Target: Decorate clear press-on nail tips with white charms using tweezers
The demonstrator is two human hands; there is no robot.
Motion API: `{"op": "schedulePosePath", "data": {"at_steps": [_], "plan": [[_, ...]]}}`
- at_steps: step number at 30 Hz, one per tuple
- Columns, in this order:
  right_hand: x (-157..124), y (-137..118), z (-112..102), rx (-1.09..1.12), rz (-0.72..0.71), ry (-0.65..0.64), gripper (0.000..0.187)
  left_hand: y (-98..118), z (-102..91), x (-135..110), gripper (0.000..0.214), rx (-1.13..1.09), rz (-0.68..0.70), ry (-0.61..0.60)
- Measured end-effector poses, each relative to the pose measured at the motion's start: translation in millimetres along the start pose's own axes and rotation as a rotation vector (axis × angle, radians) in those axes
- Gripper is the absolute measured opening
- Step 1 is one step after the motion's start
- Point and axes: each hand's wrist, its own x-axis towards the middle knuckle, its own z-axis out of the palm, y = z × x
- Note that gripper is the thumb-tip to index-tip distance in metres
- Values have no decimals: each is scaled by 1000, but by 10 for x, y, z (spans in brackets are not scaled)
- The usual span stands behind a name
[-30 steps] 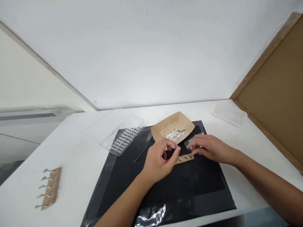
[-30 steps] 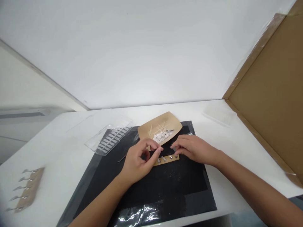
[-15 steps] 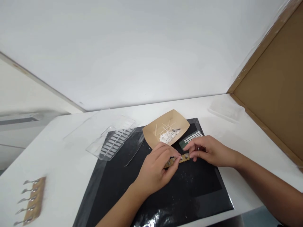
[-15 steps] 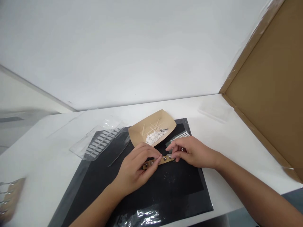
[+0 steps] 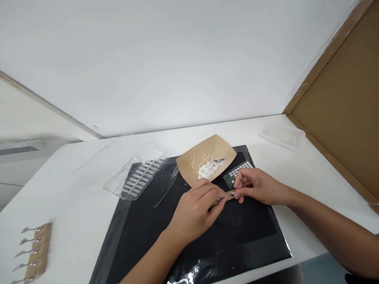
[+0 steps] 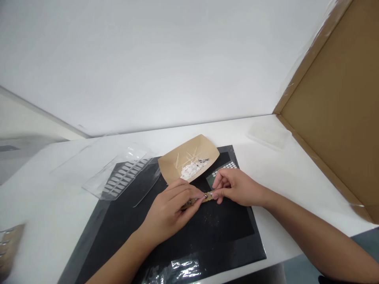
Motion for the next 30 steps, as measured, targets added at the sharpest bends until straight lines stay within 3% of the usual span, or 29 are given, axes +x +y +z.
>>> {"op": "schedulePosePath", "data": {"at_steps": [15,22,30], "plan": [[2,-30,-11,-19,30,23,26,30,80,-9,10,59,-37,-11],[-5,-64,-12,-73,5,-6,22,8,155,-5,15,108,-42,41],[41,-11,-42,-58,-10,-42,35,-14,193,-24,14,108,-39,46]]}}
